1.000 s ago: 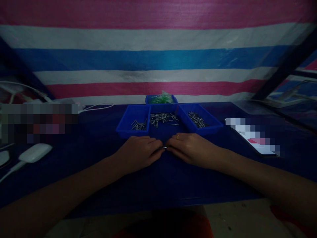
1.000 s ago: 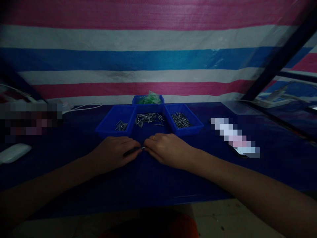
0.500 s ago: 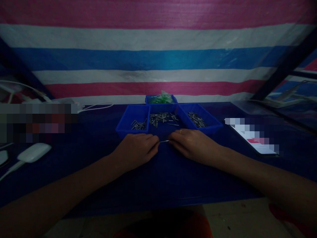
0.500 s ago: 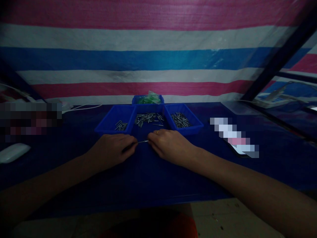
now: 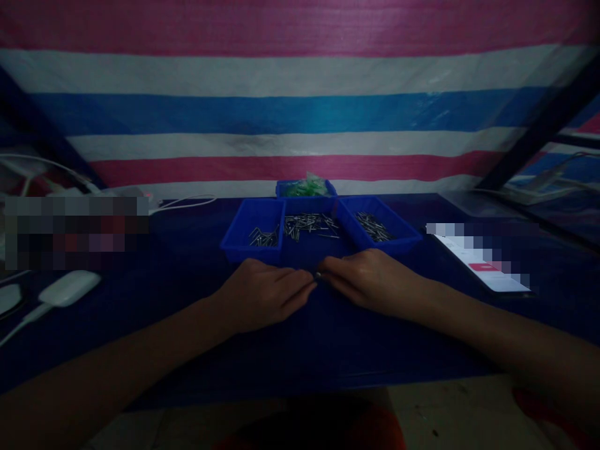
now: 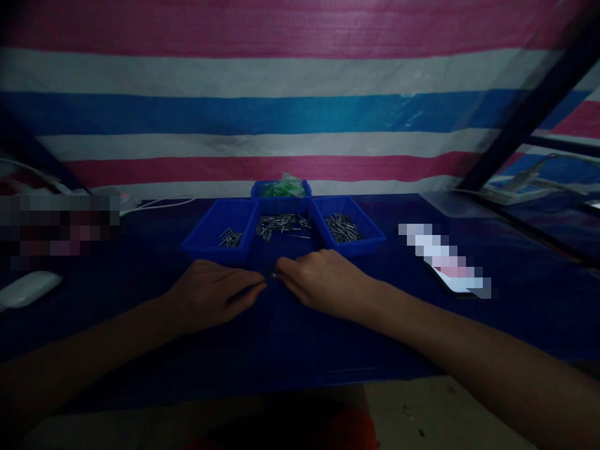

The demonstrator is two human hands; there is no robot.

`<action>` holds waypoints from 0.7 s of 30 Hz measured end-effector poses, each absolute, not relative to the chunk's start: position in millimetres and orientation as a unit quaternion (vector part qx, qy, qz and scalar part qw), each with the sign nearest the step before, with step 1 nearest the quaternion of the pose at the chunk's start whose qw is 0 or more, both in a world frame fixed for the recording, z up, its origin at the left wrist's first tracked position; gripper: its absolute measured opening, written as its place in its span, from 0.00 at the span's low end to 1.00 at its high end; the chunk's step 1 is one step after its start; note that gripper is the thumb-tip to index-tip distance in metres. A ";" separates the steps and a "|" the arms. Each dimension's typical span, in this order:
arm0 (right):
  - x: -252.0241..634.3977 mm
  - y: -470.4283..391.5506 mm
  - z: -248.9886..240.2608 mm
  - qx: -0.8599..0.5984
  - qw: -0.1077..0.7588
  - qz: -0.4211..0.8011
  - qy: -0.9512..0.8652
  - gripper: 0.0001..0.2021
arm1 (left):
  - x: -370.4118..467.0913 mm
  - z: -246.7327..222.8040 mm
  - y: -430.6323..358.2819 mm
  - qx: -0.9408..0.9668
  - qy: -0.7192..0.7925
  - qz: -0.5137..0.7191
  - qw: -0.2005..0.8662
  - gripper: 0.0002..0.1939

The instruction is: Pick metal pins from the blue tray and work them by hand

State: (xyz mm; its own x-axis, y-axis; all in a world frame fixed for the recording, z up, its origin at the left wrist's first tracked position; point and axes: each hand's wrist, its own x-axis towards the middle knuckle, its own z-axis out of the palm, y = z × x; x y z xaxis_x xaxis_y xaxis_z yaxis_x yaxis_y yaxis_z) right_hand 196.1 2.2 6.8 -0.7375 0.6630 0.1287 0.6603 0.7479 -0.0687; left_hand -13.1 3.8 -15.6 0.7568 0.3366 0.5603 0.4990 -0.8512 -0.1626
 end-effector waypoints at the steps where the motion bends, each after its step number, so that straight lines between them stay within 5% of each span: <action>1: 195.8 1.5 6.6 -0.347 0.073 0.013 -0.935 0.08 | -12.7 -15.0 3.3 -0.922 -0.217 -0.278 0.158 0.06; 21: 193.1 5.0 2.0 -0.331 0.117 0.106 -0.930 0.07 | -14.2 -13.1 9.4 -0.954 -0.193 -0.208 0.100 0.10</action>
